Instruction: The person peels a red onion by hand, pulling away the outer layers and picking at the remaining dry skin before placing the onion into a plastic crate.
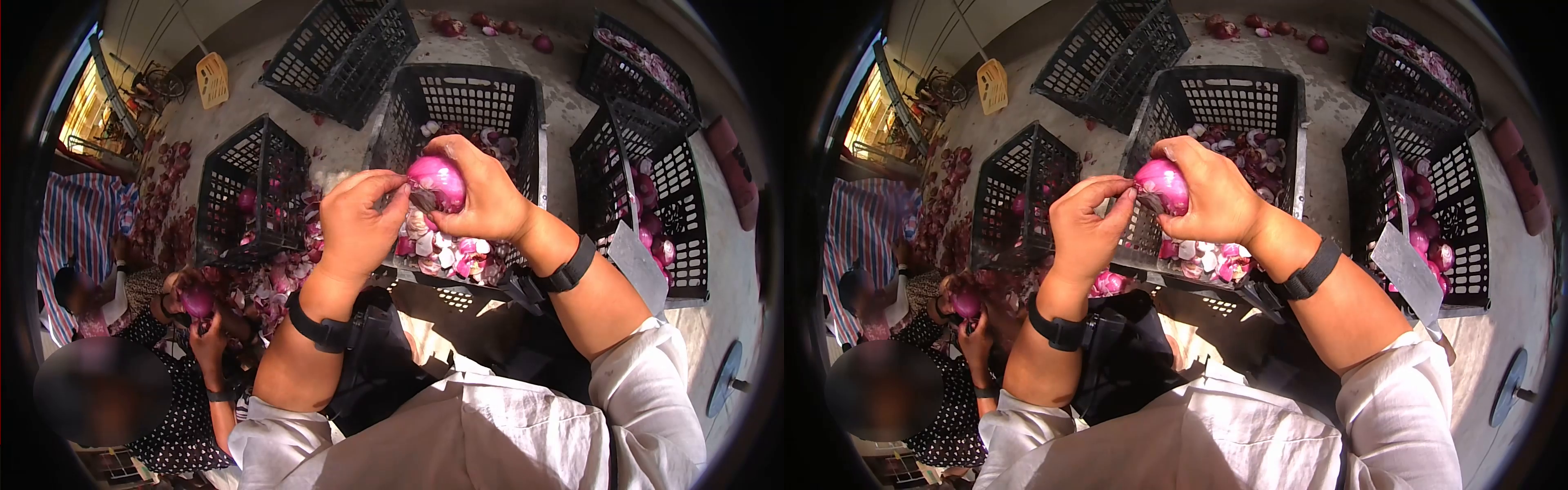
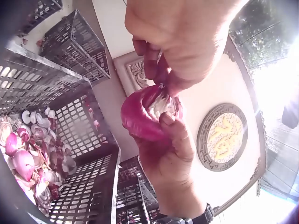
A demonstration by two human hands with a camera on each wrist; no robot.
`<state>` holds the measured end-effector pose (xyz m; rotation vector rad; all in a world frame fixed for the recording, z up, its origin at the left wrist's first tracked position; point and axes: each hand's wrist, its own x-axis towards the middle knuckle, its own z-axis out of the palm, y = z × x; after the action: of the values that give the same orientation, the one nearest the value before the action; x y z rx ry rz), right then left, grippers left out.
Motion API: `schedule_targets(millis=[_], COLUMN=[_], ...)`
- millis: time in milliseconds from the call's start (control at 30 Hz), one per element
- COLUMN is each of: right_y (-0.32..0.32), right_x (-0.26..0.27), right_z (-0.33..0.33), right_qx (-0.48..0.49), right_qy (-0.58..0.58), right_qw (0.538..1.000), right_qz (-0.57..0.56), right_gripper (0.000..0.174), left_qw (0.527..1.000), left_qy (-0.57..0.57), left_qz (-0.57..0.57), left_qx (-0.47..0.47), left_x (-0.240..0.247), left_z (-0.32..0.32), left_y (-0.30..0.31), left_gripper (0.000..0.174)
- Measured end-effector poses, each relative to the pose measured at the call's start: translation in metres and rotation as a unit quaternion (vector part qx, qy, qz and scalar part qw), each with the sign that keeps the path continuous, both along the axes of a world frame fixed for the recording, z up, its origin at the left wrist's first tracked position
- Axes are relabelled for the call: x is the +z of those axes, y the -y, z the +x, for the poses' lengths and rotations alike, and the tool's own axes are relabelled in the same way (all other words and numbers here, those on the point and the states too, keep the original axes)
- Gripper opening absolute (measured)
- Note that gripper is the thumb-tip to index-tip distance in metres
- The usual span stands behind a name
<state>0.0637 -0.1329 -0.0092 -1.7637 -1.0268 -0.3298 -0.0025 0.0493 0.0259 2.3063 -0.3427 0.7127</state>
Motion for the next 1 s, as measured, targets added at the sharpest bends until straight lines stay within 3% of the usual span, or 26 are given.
schedule_targets(millis=[200,300,400,467,600,767,867,1000], right_y=[-0.002,-0.001,0.001,0.003,0.008,0.008,0.007,0.004], right_x=[0.005,0.006,0.006,0.005,0.000,0.002,-0.001,-0.003], right_z=[0.001,0.000,-0.002,-0.003,0.003,0.004,0.006,0.004], right_qx=[0.002,0.004,0.009,0.022,0.041,0.054,0.050,0.062], right_qy=[0.067,0.044,-0.001,-0.042,-0.130,-0.229,-0.215,-0.219], right_qw=[0.998,0.999,1.000,0.999,0.989,0.969,0.973,0.972], right_qz=[-0.018,-0.021,-0.013,0.009,0.059,0.072,0.060,0.062], right_gripper=[0.064,0.064,0.064,0.065,0.068,0.072,0.072,0.072], left_qw=[0.995,0.996,0.995,0.981,0.958,0.953,0.991,0.998], left_qy=[-0.044,-0.040,-0.049,-0.124,-0.202,-0.196,-0.044,0.015], left_qz=[0.079,0.060,0.015,-0.083,-0.179,-0.230,-0.124,-0.049], left_qx=[0.030,0.047,0.081,0.127,0.093,0.021,-0.030,-0.041], left_x=[0.005,0.000,0.002,0.000,-0.011,-0.010,-0.011,0.004], left_z=[-0.001,0.001,0.006,0.011,0.013,0.007,0.009,0.002], left_y=[-0.001,0.000,-0.003,-0.015,-0.025,-0.013,-0.010,0.001], left_gripper=[0.010,0.010,0.010,0.013,0.015,0.017,0.019,0.022])
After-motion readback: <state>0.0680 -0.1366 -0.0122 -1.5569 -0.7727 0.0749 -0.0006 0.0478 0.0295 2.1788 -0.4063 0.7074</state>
